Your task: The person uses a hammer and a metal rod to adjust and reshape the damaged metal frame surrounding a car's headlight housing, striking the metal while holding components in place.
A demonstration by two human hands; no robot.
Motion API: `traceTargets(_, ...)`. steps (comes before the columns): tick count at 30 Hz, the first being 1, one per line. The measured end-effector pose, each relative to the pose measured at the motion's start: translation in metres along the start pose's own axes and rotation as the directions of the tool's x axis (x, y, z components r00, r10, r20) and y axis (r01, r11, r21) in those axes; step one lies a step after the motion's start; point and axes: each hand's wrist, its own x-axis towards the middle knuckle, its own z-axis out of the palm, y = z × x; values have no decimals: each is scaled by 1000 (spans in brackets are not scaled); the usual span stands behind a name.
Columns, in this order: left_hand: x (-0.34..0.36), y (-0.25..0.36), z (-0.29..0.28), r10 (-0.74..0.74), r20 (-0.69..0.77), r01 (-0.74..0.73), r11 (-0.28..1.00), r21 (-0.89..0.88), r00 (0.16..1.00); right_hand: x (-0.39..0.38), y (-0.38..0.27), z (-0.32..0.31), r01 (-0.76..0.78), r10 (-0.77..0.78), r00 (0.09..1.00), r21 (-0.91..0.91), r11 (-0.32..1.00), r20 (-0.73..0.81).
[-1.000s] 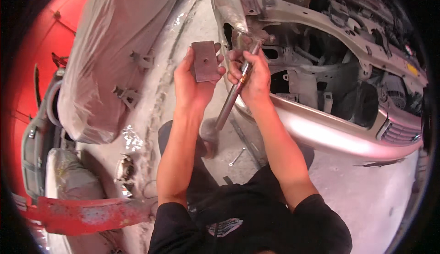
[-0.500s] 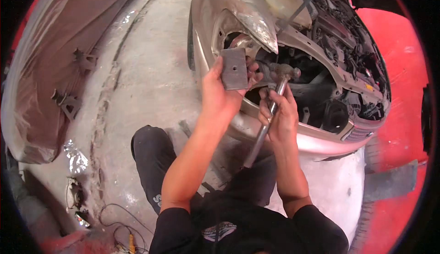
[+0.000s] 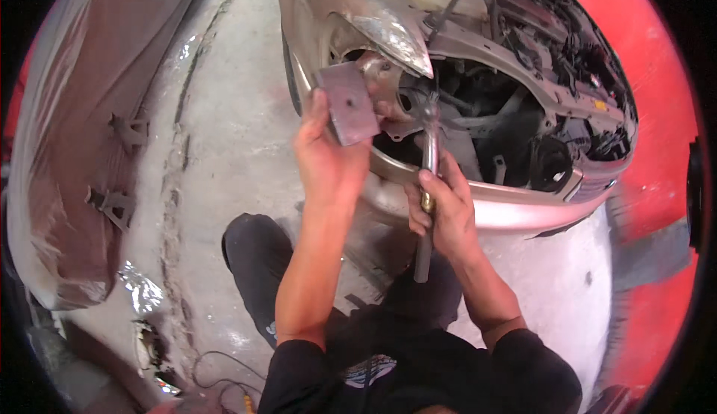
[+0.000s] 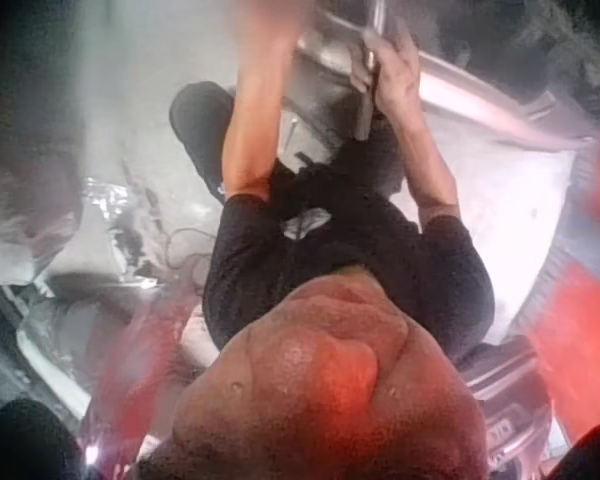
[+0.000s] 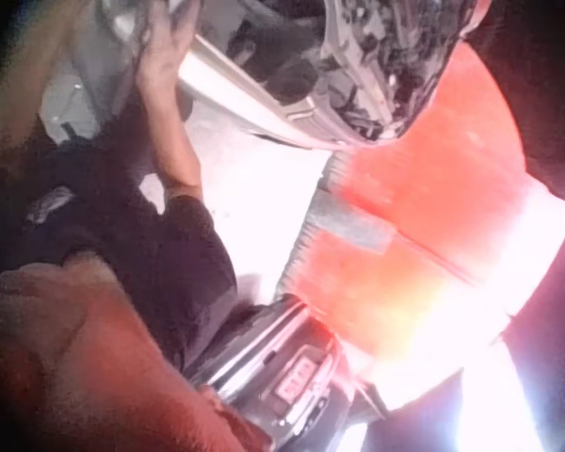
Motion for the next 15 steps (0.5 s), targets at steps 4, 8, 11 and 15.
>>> traceTargets(4, -4, 20, -8, 124, -109, -119, 991, 57, 986, 21, -4, -3, 90, -91, 996, 37, 995, 25)
traceTargets(8, -10, 38, -17, 161, -189, -124, 973, 193, 969, 30, -2, -7, 119, -127, 986, 76, 990, 107)
traceTargets(11, -19, 40, -15, 106, -162, -59, 960, 275, 981, 31, -6, -13, 77, -99, 991, 226, 971, 89)
traceTargets(15, -36, 29, -6, -5, -103, 38, 947, 320, 995, 35, -11, -26, 17, -65, 995, 491, 871, 80)
